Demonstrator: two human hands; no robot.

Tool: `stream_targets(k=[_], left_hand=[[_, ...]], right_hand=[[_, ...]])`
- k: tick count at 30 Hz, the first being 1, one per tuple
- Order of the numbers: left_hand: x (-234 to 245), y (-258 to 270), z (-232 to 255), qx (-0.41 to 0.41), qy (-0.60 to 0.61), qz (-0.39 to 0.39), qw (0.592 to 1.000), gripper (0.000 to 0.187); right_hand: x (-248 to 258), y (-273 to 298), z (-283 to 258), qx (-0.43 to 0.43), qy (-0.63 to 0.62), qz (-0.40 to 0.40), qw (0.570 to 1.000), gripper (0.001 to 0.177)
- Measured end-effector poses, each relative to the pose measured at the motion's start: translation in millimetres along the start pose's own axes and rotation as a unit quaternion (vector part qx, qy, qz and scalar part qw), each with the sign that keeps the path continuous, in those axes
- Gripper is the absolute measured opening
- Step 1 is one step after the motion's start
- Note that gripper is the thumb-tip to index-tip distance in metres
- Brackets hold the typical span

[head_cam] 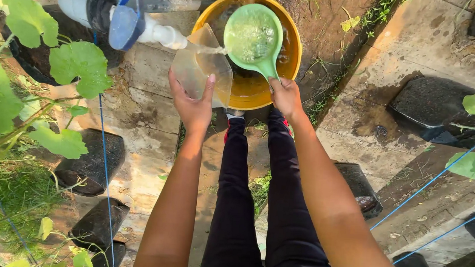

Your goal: Watering potted plants in a garden or greenhouse using a plastic container and scoop.

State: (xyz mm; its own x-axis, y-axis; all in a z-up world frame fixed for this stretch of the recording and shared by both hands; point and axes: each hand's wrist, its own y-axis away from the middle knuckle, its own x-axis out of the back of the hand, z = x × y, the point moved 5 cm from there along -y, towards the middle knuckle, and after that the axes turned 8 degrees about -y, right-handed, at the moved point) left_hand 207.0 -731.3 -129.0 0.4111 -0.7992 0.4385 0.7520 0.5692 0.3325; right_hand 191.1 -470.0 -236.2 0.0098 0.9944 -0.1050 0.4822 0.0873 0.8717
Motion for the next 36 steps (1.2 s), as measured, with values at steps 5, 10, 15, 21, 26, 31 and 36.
stream_targets(k=[5, 10, 15, 21, 26, 31, 36], left_hand=[[-28.7, -12.6, -15.6, -0.002, 0.030, -0.051, 0.998, 0.099], [-65.6, -32.2, -74.9, 0.007, -0.119, -0.031, 0.992, 0.105], [-94.1, -53.8, -55.1, -0.053, -0.088, -0.034, 0.994, 0.104], [-121.6, -71.5, -105.8, -0.002, -0.076, -0.059, 0.995, 0.105], [-147.1, -83.9, -181.3, 0.130, 0.156, -0.064, 0.977, 0.104], [-147.9, -90.2, -193.7, 0.249, 0.087, -0.068, 0.962, 0.103], [-162.0, -85.6, -211.2, 0.402, 0.126, -0.042, 0.906, 0.109]], right_hand=[[21.8, 28.8, -18.8, 0.054, -0.018, -0.003, 0.998, 0.039], [57.9, 41.6, -28.5, 0.097, 0.021, 0.031, 0.995, 0.035], [78.1, 38.9, -37.6, 0.139, 0.070, 0.026, 0.987, 0.034], [85.5, 27.6, -35.5, 0.139, 0.100, 0.030, 0.985, 0.037], [84.2, 16.0, -32.4, 0.160, 0.123, 0.015, 0.979, 0.038], [91.7, 5.5, -33.4, 0.177, 0.128, 0.002, 0.976, 0.038], [94.4, 1.9, -41.7, 0.183, 0.127, -0.011, 0.975, 0.037]])
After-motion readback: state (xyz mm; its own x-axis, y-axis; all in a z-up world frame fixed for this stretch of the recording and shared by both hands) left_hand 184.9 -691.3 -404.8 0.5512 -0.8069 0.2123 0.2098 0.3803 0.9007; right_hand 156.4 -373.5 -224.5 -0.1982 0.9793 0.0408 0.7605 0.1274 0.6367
